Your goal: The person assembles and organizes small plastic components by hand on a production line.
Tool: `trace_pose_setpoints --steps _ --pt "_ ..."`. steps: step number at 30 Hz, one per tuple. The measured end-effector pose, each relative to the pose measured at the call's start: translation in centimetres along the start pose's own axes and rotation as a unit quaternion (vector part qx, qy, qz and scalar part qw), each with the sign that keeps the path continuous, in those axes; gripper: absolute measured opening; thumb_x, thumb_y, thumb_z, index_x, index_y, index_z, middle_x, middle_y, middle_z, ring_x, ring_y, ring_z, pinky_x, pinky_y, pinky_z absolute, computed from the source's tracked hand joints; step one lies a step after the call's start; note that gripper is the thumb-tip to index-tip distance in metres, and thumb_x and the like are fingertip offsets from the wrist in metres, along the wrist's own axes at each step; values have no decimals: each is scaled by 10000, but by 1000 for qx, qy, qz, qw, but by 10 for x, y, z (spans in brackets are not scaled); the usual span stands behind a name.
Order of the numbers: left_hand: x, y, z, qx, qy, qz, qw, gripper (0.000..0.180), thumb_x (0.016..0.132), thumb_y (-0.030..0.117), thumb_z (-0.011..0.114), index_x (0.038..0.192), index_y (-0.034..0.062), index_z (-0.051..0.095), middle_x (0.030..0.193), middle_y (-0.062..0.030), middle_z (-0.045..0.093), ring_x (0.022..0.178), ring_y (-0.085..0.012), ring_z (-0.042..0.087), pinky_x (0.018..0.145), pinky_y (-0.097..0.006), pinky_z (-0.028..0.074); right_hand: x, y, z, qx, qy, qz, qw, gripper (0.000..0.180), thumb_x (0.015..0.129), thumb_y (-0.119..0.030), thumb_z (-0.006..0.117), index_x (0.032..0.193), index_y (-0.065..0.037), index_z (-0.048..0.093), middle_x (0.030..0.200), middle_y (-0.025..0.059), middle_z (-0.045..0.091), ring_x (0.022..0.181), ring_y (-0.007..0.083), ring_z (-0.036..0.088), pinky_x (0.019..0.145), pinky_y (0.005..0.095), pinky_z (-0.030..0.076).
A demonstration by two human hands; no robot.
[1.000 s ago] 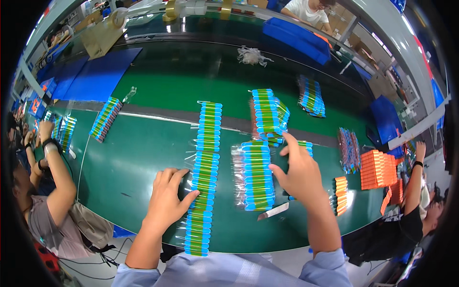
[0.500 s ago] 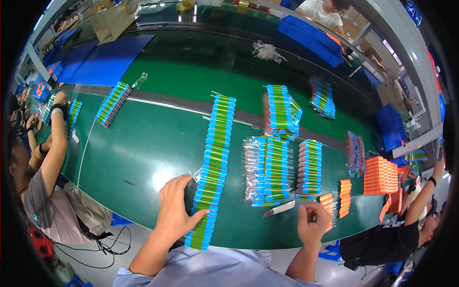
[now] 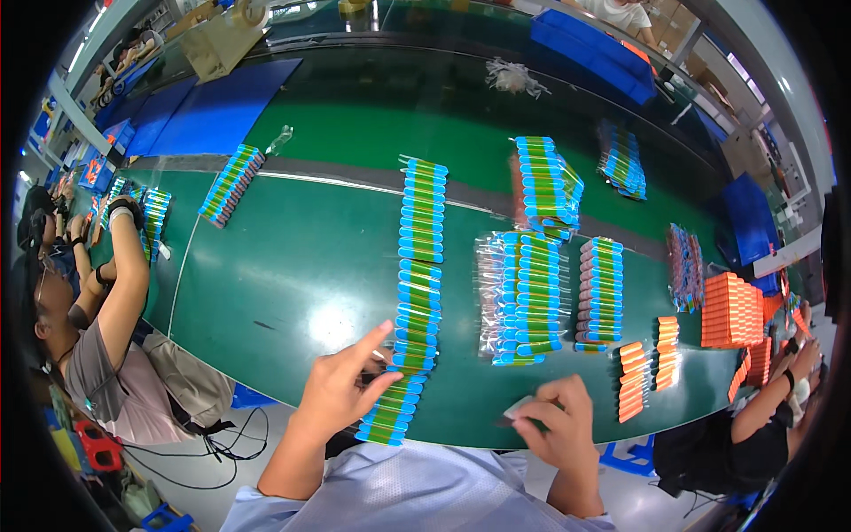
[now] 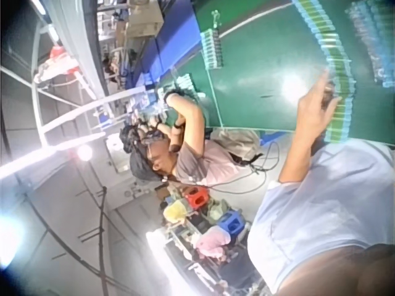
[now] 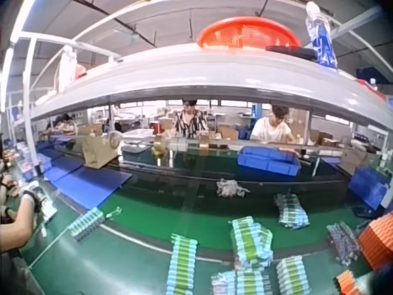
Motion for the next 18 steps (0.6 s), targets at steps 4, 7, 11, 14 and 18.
trace_pose_setpoints --steps 4,7,11,14,18 --pt "0 0 4 -16 -31 49 998 478 787 -29 828 1243 12 689 906 -115 722 641 -114 682 531 -242 516 27 -19 6 315 74 -62 944 145 840 -156 787 932 -109 685 1004 33 718 923 266 698 746 395 551" --pt "1 0 2 -54 -37 -24 998 397 793 -57 806 1173 4 707 884 -103 710 622 -103 680 534 -237 517 39 -30 5 242 -9 -96 965 139 897 -181 750 994 -92 704 846 47 707 719 234 693 641 350 540" --pt "-2 -4 -5 -145 -14 -75 987 349 797 -85 791 1130 -30 702 925 -102 697 625 -102 685 543 -225 507 60 -35 -21 144 19 -101 984 198 884 -234 763 1025 -104 713 856 52 708 691 225 688 589 336 520" --pt "-2 4 -14 -204 54 -52 976 362 788 -94 800 1129 -63 683 990 -114 675 682 -106 697 557 -217 512 75 -43 -31 52 35 -131 989 226 847 -233 776 1027 -111 712 855 55 704 657 219 680 547 328 505" --pt "0 17 -18 -210 78 19 974 429 742 -88 844 1136 -64 676 1005 -123 669 713 -106 696 573 -217 547 70 -24 -6 51 107 -165 979 284 781 -182 789 1047 -116 714 829 40 681 643 210 676 534 324 506"
Point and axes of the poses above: each hand's wrist, its own x-axis towards the middle knuckle, its own z-axis out of the palm, y = z × x, the point moved 5 cm from there along x, towards the middle knuckle
